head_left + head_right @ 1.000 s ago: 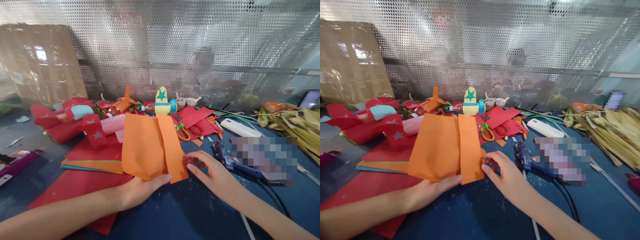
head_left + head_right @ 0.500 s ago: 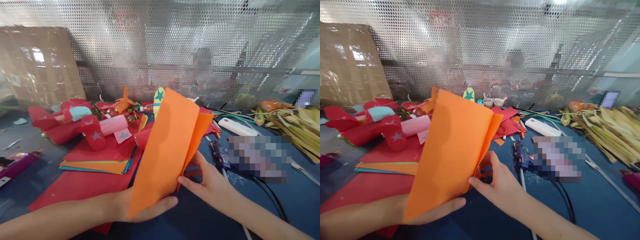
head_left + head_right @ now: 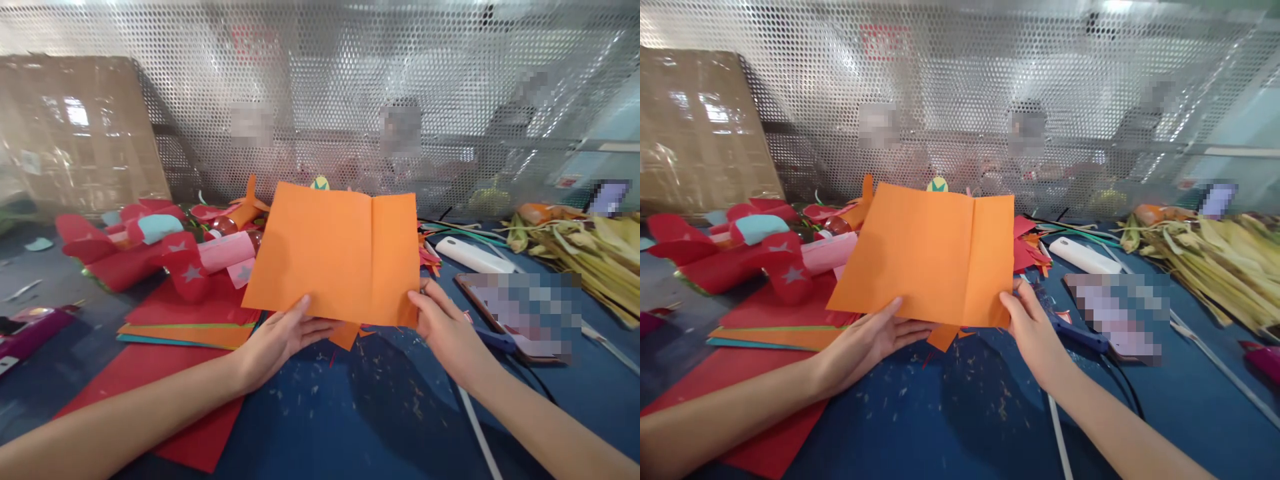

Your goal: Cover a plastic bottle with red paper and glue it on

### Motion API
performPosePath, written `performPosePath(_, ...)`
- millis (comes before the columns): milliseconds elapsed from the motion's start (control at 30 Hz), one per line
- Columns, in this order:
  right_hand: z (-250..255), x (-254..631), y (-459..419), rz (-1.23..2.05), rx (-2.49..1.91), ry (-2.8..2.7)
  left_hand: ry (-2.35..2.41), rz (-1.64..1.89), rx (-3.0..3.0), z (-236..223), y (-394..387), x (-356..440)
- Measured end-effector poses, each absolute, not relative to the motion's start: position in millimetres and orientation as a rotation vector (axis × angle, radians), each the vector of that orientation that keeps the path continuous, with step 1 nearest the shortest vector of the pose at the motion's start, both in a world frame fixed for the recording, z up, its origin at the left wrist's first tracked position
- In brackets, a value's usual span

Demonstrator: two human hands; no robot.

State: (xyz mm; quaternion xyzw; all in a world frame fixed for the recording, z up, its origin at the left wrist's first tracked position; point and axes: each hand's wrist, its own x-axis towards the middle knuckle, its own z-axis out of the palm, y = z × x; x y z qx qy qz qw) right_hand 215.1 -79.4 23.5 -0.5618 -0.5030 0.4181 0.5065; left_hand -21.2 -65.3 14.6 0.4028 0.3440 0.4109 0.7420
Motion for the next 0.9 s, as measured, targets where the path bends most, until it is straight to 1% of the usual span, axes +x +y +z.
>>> performPosePath(67,24.5,218.7,-77.7,0.873,-1.321,-1.283,0.791,0.868,0.934,16.7,-64.7,-23.1)
performPosePath(100,25.4,221.6,-77.1,0.755,-1.311,-1.337,0.803,0.856,0.960,17.7,-65.1,-23.7)
performPosePath(300,43.3,243.5,-84.6,-0.301,-1.257,-1.792,0.803,0.817,1.133,20.4,-69.7,-25.1)
performPosePath(367,49.1,243.6,-91.9,-0.513,-1.146,-1.997,0.761,0.802,1.195,19.6,-70.9,-25.7)
performPosePath(400,50.0,241.0,-95.9,-0.564,-1.087,-2.091,0.733,0.787,1.210,19.1,-71.7,-25.8)
performPosePath(467,47.4,231.4,-103.1,-0.584,-1.011,-2.242,0.672,0.772,1.207,18.6,-74.0,-25.2)
performPosePath(567,36.2,211.7,-109.9,-0.467,-0.868,-2.485,0.641,0.737,1.166,19.0,-78.9,-21.7)
performPosePath(633,29.5,200.9,-110.9,-0.294,-0.750,-2.607,0.696,0.730,1.127,19.6,-81.4,-18.6)
performPosePath(700,26.8,195.5,-109.5,-0.028,-0.731,-2.663,0.786,0.760,1.065,19.7,-81.6,-16.1)
performPosePath(767,29.0,196.7,-105.6,0.222,-0.783,-2.618,0.866,0.818,1.004,19.9,-79.3,-15.4)
performPosePath(800,31.7,199.9,-102.7,0.294,-0.835,-2.570,0.897,0.843,0.984,20.2,-77.5,-15.7)
performPosePath(867,38.7,211.0,-94.9,0.314,-1.012,-2.462,0.951,0.877,0.971,21.8,-73.5,-17.4)
performPosePath(900,42.7,218.6,-90.2,0.244,-1.132,-2.379,0.972,0.886,0.973,23.1,-71.5,-18.7)
